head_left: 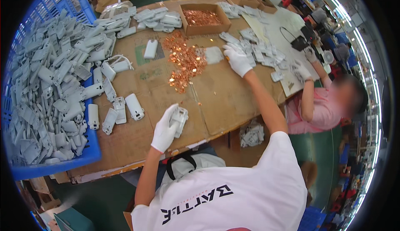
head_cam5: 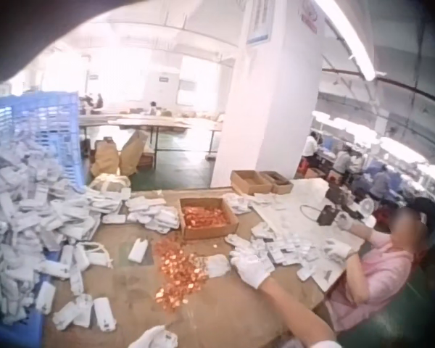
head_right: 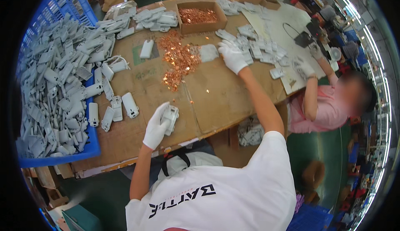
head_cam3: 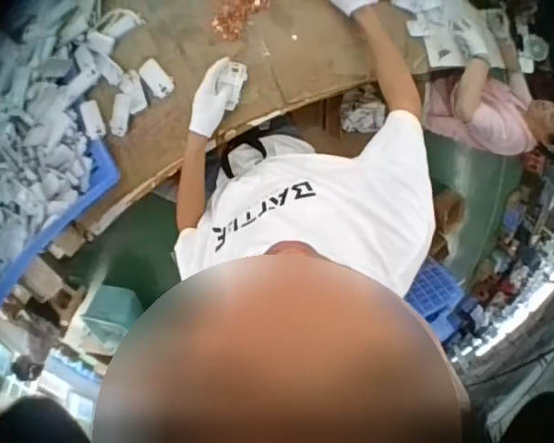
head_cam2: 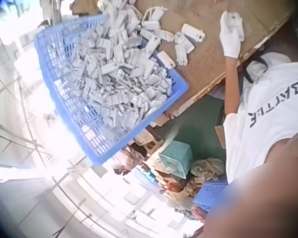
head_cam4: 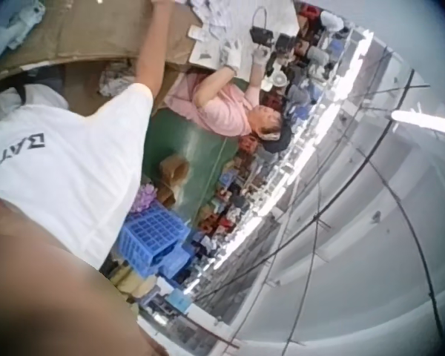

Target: The person picks up a white plastic housing and a copper contact, fits the contact into the housing by hand, and places the assembled unit into a cardboard box. This process is repeated with additional housings and contacts throughout the video.

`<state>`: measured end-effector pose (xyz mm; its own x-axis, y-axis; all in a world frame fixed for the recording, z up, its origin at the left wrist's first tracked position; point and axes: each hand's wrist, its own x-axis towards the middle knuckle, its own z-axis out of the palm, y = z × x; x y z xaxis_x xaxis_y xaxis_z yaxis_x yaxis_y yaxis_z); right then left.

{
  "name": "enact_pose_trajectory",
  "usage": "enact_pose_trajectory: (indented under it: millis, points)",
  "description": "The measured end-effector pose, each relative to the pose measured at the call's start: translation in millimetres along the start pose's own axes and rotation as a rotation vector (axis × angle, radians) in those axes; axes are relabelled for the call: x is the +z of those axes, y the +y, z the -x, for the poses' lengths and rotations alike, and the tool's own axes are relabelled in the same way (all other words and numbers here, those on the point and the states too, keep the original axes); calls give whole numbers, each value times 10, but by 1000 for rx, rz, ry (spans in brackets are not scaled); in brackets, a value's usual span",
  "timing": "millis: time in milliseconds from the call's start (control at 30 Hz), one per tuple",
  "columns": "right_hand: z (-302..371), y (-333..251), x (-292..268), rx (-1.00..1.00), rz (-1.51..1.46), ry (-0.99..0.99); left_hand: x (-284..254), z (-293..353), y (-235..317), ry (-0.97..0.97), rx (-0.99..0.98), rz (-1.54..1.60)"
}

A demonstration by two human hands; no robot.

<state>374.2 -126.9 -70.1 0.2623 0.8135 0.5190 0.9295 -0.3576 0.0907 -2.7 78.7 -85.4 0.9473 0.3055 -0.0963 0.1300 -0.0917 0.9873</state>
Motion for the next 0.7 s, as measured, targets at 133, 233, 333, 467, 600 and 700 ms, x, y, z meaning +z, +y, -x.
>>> enact_pose_trajectory:
  millis: [133, 233, 333, 467, 600, 700]
  points:
    - [258, 763, 157, 307, 138, -275, -21, 37, 154, 22, -96, 14]
    - [347, 1284, 117, 453, 146, -189, -7, -4, 200, -14, -106, 159]
    - [264, 1451, -69, 352, 399, -256, -67, -120, 147, -57, -100, 170]
    - [88, 911, 228, 98, 238, -22, -55, -139, 288, -18, -98, -37]
    - [-144, 800, 265, 0, 73, 73, -62, -77, 344, -16, -192, 13]
    - [-133, 1091, 305, 161, 43, -50, -62, -15, 288, -4, -181, 6]
